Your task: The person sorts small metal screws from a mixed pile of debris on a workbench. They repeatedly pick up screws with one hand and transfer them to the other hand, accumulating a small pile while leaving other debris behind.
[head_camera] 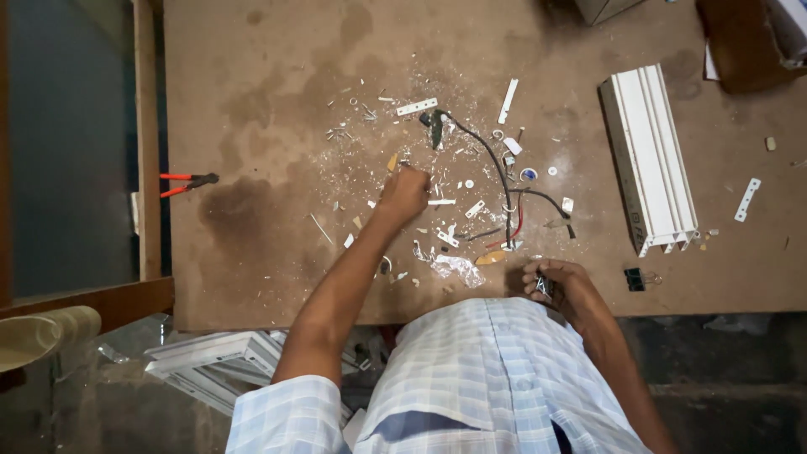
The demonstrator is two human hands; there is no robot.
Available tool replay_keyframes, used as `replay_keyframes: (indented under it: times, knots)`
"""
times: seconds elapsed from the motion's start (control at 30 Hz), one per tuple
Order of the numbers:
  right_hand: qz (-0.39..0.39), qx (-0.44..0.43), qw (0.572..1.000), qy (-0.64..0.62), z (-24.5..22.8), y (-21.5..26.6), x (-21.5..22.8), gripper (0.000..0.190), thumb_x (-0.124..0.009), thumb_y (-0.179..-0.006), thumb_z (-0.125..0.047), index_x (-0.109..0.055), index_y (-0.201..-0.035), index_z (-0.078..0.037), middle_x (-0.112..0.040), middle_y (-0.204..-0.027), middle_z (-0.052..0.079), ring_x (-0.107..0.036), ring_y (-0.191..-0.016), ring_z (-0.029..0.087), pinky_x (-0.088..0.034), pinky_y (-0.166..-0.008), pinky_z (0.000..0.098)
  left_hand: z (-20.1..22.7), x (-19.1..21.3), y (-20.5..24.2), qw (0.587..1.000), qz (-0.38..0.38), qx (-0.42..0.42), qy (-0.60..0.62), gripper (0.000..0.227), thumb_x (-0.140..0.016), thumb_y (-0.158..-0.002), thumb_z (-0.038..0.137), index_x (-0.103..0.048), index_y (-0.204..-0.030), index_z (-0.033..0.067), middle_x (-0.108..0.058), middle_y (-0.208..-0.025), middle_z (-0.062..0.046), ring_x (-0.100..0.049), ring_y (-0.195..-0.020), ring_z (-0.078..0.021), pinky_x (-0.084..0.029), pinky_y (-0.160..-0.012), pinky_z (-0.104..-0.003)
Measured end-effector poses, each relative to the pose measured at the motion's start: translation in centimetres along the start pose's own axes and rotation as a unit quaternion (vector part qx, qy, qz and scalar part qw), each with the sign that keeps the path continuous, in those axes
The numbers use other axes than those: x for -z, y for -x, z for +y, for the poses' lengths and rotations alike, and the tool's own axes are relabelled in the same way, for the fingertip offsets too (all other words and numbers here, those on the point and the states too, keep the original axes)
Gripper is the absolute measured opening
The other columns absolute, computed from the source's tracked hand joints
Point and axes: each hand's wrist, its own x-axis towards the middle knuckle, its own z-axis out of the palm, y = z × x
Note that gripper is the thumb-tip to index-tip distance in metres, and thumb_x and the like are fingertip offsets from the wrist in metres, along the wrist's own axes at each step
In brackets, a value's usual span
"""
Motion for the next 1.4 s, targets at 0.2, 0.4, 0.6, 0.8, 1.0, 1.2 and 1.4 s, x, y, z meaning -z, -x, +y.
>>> replay_keyframes:
  times: [0.2, 0.4, 0.6, 0.8, 1.0, 1.2, 1.4]
  knots:
    - [-0.018, 0.007, 1.0, -0.015, 0.7, -0.6, 0.6, 0.027, -0.046, -0.102, -0.009, -0.066, -0.108, 0.009, -0.072, -0.091, 0.017, -0.07, -0.079, 0.024, -0.059, -0.066, 0.0326, 1.4, 0.9, 0.5, 1.0, -0.015, -0.007, -0.017, 0.017, -0.073, -0.073, 0.013, -0.074, -0.086, 0.002, -0.071, -0.093, -0.026, -0.069, -0.092, -0.0444, -0.056, -0.082, -0.052]
    - [-0.017, 0.003, 1.0, -0.01, 1.1, -0.8, 1.1, 0.027, -0.047, -0.103, -0.01, -0.067, -0.109, 0.008, -0.071, -0.09, 0.017, -0.069, -0.078, 0.024, -0.059, -0.065, 0.0323, 3.1, 2.5, 1.7, 1.0, -0.018, 0.013, 0.004, 0.021, -0.077, -0.071, 0.018, -0.076, -0.085, 0.0023, -0.072, -0.089, -0.024, -0.071, -0.087, -0.0403, -0.057, -0.081, -0.048]
    - [-0.049, -0.009, 0.998, -0.024, 0.9, -1.1, -0.1, 0.028, -0.048, -0.101, -0.011, -0.067, -0.109, 0.008, -0.073, -0.092, 0.016, -0.071, -0.082, 0.026, -0.06, -0.071, 0.0339, 7.3, 2.6, 3.5, 0.99, 0.012, -0.065, 0.127, 0.035, -0.079, -0.076, 0.032, -0.076, -0.097, 0.0041, -0.076, -0.094, -0.017, -0.074, -0.088, -0.0316, -0.059, -0.082, -0.043]
    - [-0.086, -0.08, 0.973, -0.197, 0.3, -2.0, -2.2, 0.028, -0.045, -0.1, -0.014, -0.059, -0.117, 0.005, -0.072, -0.105, 0.017, -0.073, -0.091, 0.029, -0.063, -0.084, 0.0437, 15.9, 0.3, 7.6, 0.961, -0.004, -0.185, 0.207, 0.043, -0.077, -0.075, 0.034, -0.074, -0.105, 0.0045, -0.073, -0.103, -0.017, -0.073, -0.094, -0.0318, -0.059, -0.084, -0.042]
    - [-0.053, -0.121, 0.976, -0.171, 1.3, -4.4, -0.5, 0.031, -0.042, -0.096, -0.018, -0.06, -0.113, 0.0, -0.071, -0.101, 0.014, -0.073, -0.087, 0.029, -0.062, -0.079, 0.0435, 20.1, -1.1, 11.5, 0.961, -0.039, -0.193, 0.192, 0.044, -0.067, -0.081, 0.022, -0.072, -0.121, 0.0065, -0.07, -0.107, -0.015, -0.068, -0.102, -0.0367, -0.054, -0.09, -0.048]
    - [-0.133, -0.092, 0.953, -0.256, 3.4, -4.0, 1.8, 0.02, -0.05, -0.101, -0.011, -0.06, -0.114, 0.0, -0.069, -0.107, 0.015, -0.071, -0.093, 0.026, -0.065, -0.081, 0.0433, 19.6, -2.7, 11.3, 0.964, 0.063, -0.196, 0.166, 0.024, -0.067, -0.097, 0.024, -0.069, -0.118, 0.0125, -0.071, -0.113, -0.01, -0.071, -0.108, -0.0288, -0.058, -0.095, -0.038]
    - [-0.021, -0.08, 0.972, -0.218, 4.1, -1.2, 5.1, 0.035, -0.05, -0.104, -0.02, -0.06, -0.121, 0.009, -0.069, -0.111, 0.021, -0.07, -0.099, 0.03, -0.062, -0.085, 0.0369, 14.2, -1.0, 8.3, 0.969, 0.11, 0.134, 0.175, 0.017, -0.067, -0.089, 0.016, -0.078, -0.103, 0.0143, -0.077, -0.098, -0.012, -0.076, -0.089, -0.0309, -0.059, -0.077, -0.042]
